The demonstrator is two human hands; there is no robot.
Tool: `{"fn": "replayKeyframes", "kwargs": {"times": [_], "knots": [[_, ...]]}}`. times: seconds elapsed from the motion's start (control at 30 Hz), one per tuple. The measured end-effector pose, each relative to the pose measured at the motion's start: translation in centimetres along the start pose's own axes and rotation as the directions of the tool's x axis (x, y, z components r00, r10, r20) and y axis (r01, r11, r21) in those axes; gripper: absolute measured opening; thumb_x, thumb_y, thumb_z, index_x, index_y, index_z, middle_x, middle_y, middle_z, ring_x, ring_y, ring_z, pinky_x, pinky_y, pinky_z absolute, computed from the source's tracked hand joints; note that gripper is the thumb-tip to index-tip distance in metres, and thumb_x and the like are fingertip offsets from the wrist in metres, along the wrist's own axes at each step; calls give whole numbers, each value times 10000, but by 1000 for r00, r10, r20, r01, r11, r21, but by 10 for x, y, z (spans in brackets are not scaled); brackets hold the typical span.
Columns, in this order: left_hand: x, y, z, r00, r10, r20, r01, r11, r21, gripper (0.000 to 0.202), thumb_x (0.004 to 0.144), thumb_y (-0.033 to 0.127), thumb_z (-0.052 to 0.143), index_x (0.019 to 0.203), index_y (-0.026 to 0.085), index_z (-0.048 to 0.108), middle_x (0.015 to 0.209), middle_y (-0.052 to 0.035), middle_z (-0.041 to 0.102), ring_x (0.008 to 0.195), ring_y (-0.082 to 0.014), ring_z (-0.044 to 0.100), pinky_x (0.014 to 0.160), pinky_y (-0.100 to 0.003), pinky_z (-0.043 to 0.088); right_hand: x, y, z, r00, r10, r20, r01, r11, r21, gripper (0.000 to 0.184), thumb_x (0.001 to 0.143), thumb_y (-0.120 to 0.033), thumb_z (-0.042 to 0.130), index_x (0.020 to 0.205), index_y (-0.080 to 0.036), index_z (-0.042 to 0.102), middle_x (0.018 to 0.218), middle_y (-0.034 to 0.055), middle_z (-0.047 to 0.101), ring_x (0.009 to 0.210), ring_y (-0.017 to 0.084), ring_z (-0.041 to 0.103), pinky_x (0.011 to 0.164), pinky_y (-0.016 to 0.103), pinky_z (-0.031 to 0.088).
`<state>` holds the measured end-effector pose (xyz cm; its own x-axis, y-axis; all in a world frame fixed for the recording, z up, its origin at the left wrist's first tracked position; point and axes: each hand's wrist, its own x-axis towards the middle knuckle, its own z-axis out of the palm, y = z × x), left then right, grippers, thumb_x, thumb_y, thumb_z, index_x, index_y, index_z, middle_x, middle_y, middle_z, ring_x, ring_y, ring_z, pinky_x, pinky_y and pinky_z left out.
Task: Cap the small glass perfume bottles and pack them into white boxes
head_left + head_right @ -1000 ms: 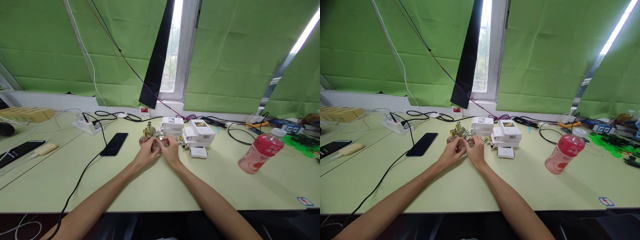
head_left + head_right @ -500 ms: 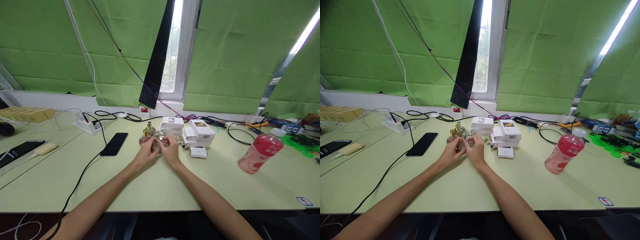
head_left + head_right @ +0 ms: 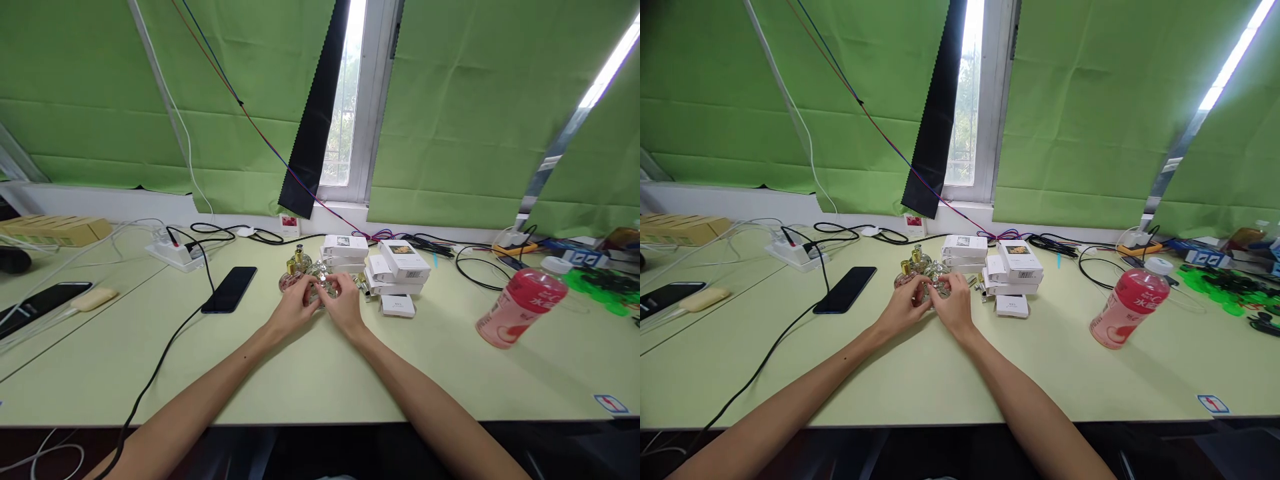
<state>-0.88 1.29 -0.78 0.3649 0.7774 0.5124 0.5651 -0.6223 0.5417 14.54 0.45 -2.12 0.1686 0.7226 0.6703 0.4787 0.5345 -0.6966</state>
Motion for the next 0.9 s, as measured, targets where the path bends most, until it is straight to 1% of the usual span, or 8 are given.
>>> {"fn": "replayKeyframes", "kwargs": {"times": [0.1, 0.27, 0.37, 0.43, 0.53, 0.67, 0.8, 0.9], "knots": [[0, -1, 0, 1000, 2, -2, -2, 1000, 1, 218, 874, 262, 595, 1078, 185, 583, 667, 49, 486, 603, -136, 476, 592, -257, 352, -1, -3, -7, 1000, -25, -6, 25, 1000, -3, 178, 840, -324, 696, 951, -189, 663, 804, -3, 541, 713, 163, 515, 678, 292, 444], [1, -1, 0, 1000, 16, -4, -16, 1000, 2, 251, 896, 336, 621, 1093, 184, 588, 650, 52, 480, 600, -146, 486, 591, -264, 348, 3, -6, -19, 990, -100, -102, 97, 995, -37, 143, 909, -307, 597, 974, -185, 635, 776, -7, 525, 695, 158, 511, 667, 287, 435], [1, -1, 1, 1000, 16, -12, -16, 1000, 1, 267, 891, 351, 637, 1097, 186, 598, 640, 53, 475, 597, -150, 484, 594, -266, 350, 7, -2, -24, 989, -90, -121, 84, 995, -51, 151, 960, -286, 500, 947, -192, 617, 750, -10, 523, 659, 153, 506, 650, 285, 427], [1, -1, 1, 1000, 13, -14, -13, 1000, -3, 265, 890, 353, 641, 1093, 187, 606, 633, 52, 480, 595, -150, 482, 595, -266, 354, 9, 2, -27, 991, -80, -110, 69, 993, -95, 157, 963, -288, 489, 928, -196, 611, 730, -10, 536, 645, 156, 511, 652, 291, 424], [1, -1, 1, 1000, 7, -11, -7, 1000, -3, 255, 885, 342, 645, 1083, 185, 614, 622, 52, 484, 591, -148, 475, 593, -266, 357, 11, 6, -31, 996, -64, -55, 54, 984, -170, 148, 954, -265, 482, 920, -201, 610, 754, 9, 594, 646, 164, 536, 662, 298, 426], [1, -2, 1, 1000, 7, -4, -7, 1000, 8, 266, 896, 347, 633, 1099, 177, 611, 628, 48, 487, 596, -147, 472, 595, -266, 364, 14, 10, -34, 998, -45, 41, 55, 950, -306, 131, 910, -188, 501, 957, -197, 623, 816, 45, 660, 688, 190, 585, 667, 308, 416], [1, -5, 2, 1000, 22, -12, -22, 1000, 12, 267, 903, 354, 632, 1106, 182, 611, 633, 49, 484, 595, -148, 474, 594, -265, 365, 14, 14, -35, 993, 5, 116, 49, 889, -455, 154, 870, -113, 540, 964, -196, 629, 860, 85, 690, 720, 219, 616, 622, 309, 370], [1, -5, 2, 1000, 28, -11, -28, 1000, 14, 264, 907, 356, 628, 1106, 184, 611, 630, 53, 478, 591, -149, 477, 598, -265, 367, 12, 16, -35, 985, 56, 164, 37, 859, -510, 129, 859, -100, 591, 923, -208, 621, 849, 81, 694, 709, 220, 621, 596, 303, 333]]}}
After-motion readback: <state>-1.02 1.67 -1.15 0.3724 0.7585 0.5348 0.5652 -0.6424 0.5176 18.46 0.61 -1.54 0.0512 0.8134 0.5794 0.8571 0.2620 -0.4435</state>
